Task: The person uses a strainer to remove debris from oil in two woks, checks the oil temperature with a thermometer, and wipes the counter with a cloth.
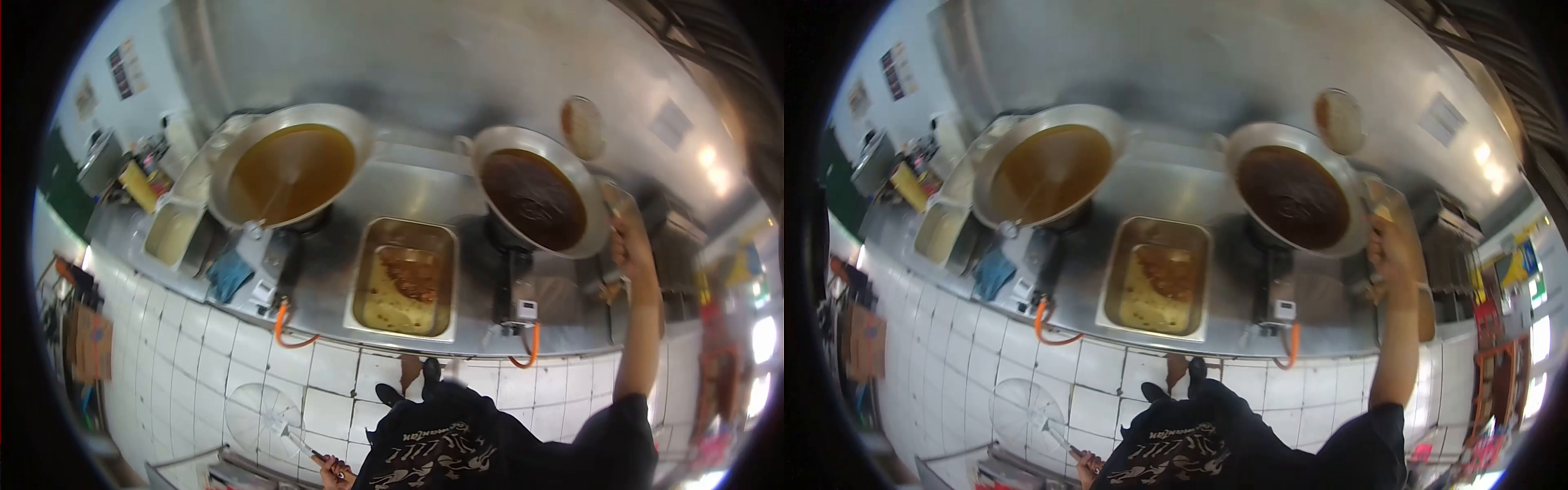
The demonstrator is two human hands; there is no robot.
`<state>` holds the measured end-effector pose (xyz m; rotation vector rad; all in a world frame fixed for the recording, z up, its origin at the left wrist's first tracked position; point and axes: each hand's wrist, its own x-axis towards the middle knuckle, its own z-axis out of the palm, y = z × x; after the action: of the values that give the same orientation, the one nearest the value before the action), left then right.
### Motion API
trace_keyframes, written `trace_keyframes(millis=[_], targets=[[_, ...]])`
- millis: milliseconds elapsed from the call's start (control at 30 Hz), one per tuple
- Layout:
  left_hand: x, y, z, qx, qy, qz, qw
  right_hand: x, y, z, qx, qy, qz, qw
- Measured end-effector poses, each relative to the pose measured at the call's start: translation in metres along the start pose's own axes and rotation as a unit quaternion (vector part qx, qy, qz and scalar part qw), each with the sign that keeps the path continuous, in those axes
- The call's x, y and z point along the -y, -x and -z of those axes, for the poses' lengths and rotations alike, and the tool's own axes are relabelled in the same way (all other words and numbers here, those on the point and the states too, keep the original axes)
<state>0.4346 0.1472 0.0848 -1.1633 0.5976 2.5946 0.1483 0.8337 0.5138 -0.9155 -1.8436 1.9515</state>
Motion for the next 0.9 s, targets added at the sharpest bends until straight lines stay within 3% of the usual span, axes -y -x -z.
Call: trace_keyframes(millis=[67,200,267,367,467,633,733,800,900], targets=[[-0.002,-0.029,0.037,0.000,-0.060,-0.035,0.998,-0.001,0.003,-0.004,0.014,0.007,-0.043,0.999],[0.005,-0.041,0.044,-0.006,-0.055,-0.066,0.996,-0.027,-0.011,0.000,0.029,0.041,-0.121,0.991],[0.003,-0.035,0.031,0.029,-0.034,-0.022,0.999,-0.019,0.000,-0.008,0.015,0.046,-0.106,0.993],[0.001,0.002,-0.039,-0.001,-0.056,-0.010,0.998,-0.005,0.008,-0.006,0.015,0.039,-0.075,0.996],[0.000,-0.004,-0.025,0.037,-0.018,0.007,0.999,-0.012,0.004,-0.001,0.026,0.020,-0.069,0.997],[0.001,0.005,-0.050,-0.025,0.003,0.018,1.000,-0.040,-0.011,0.009,0.039,0.039,-0.134,0.989],[0.000,0.003,-0.045,0.008,-0.002,0.024,1.000,-0.028,0.002,0.001,0.053,0.045,-0.134,0.989],[0.001,0.008,-0.052,-0.012,-0.007,0.023,1.000,-0.002,0.023,-0.013,0.000,0.059,-0.069,0.996],[0.002,0.014,-0.064,-0.036,-0.046,0.014,0.998,0.010,0.030,-0.017,0.020,0.043,-0.028,0.998]])
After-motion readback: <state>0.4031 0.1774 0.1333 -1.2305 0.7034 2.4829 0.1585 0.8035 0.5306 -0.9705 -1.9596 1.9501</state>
